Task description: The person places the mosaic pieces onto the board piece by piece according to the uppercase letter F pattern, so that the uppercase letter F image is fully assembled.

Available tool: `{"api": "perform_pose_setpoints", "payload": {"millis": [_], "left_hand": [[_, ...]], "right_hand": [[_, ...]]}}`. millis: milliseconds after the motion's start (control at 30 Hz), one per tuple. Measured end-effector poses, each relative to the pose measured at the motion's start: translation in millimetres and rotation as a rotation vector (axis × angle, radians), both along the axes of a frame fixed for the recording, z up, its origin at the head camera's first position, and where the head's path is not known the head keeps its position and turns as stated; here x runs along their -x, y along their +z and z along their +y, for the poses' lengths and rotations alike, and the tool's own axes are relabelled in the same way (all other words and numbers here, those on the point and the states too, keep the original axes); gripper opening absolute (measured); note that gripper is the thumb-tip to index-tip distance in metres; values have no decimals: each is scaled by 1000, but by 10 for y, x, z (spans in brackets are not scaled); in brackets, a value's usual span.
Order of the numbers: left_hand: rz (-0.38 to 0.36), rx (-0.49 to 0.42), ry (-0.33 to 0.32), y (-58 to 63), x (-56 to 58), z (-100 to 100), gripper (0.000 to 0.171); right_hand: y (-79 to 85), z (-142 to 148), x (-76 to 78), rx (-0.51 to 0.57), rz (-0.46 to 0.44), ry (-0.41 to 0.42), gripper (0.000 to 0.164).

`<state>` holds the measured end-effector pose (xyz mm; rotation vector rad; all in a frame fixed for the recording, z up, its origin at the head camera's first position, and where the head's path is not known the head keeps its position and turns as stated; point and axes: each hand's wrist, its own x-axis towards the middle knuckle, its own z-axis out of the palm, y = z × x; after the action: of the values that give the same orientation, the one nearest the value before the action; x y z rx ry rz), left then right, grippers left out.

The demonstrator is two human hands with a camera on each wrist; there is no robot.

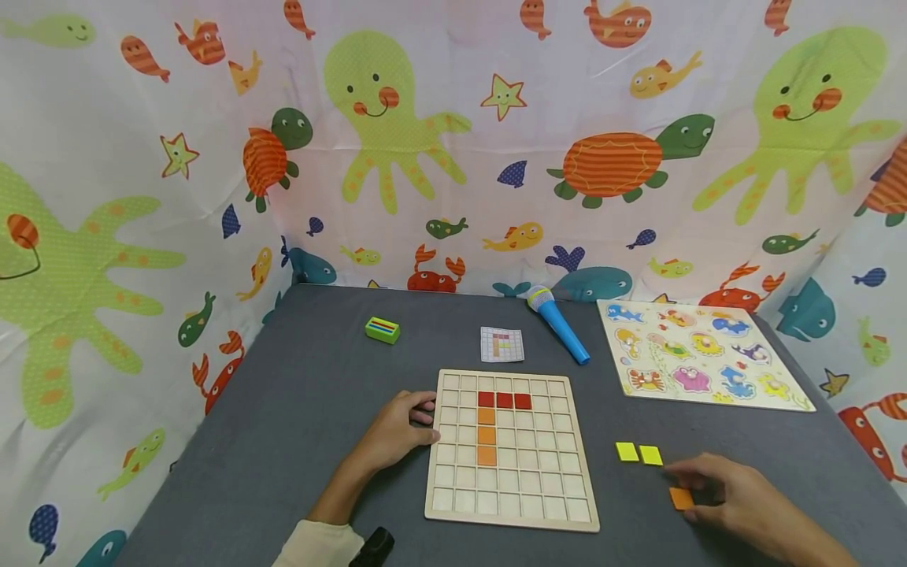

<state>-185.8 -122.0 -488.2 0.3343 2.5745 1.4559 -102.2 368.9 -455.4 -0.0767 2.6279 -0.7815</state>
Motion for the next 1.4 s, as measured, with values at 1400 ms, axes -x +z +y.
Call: {"api": "perform_pose_setpoints", "payload": {"millis": [1400], "left_hand": [[-9,4,1,-8,10,-10,62]], "right_hand": [[84,-1007,260,-5,317,324,29]]}}
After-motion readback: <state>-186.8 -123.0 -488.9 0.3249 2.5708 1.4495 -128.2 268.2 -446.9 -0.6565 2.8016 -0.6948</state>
